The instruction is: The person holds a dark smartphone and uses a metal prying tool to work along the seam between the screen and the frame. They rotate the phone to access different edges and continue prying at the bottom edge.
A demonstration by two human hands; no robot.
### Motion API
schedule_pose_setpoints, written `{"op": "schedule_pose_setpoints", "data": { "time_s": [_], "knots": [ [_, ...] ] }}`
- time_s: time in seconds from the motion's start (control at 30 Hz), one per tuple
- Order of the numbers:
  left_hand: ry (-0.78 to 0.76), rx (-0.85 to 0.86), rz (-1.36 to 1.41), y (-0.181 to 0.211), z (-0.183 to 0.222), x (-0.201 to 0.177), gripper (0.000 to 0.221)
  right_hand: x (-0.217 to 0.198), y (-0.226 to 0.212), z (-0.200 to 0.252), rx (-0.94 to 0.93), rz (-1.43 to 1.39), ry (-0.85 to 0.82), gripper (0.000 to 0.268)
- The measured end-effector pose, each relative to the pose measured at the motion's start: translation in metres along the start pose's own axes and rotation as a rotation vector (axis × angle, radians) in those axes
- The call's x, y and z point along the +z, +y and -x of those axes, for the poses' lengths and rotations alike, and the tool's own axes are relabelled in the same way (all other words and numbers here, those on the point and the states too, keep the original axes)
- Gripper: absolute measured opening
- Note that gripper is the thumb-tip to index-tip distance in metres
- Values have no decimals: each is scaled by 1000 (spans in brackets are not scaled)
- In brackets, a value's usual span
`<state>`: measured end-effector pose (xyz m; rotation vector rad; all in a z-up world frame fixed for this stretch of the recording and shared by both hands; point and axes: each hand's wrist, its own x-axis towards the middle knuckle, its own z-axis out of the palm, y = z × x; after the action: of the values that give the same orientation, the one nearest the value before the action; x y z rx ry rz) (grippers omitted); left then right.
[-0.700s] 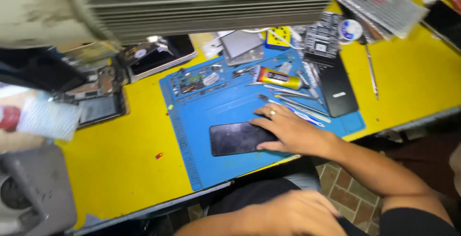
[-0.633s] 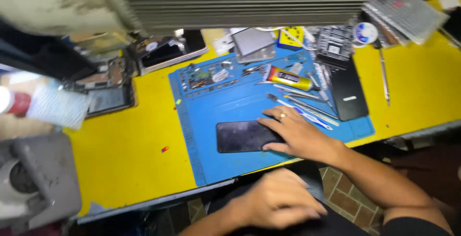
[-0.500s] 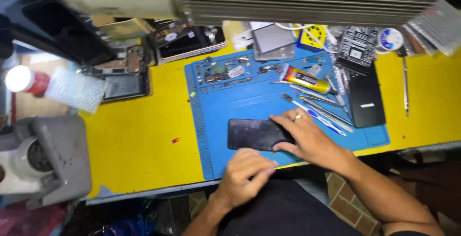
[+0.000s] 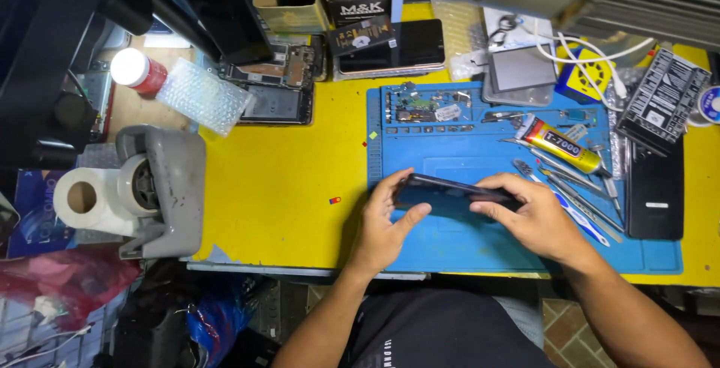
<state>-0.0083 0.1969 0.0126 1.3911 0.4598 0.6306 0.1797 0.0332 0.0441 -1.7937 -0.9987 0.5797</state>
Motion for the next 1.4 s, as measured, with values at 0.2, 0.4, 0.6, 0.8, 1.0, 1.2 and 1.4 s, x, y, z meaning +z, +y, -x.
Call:
{"op": "schedule_pose_setpoints", "data": {
  "time_s": [0.2,0.4,0.6,0.8,1.0,1.2,1.4],
  "knots": [
    [-58,-26,567,-2,-20,29,89,38,-28,-23,-435,26,327,20],
    [-85,-206,867,-20,-36,47,92,71,-47,-18,-598,95,338,33],
    [-398,-480,1271,-8,-56,31,125,24,-47,-4,-511,-54,233,13],
    [-283,-469,1285,18,-55,54,106,-103,32,-20,-646,-415,541,18],
    [-203,-543,1331,32,-61,68,98,-144,-45,-46,-684,-377,337,39],
    [-17,-590,1404,47,-77,70,46,-93,-110,-2,-466,-49,592,67],
    [16,-568,1363,42,-73,67,47,-67,-91,26,-556,-137,309,71]
  ]
}}
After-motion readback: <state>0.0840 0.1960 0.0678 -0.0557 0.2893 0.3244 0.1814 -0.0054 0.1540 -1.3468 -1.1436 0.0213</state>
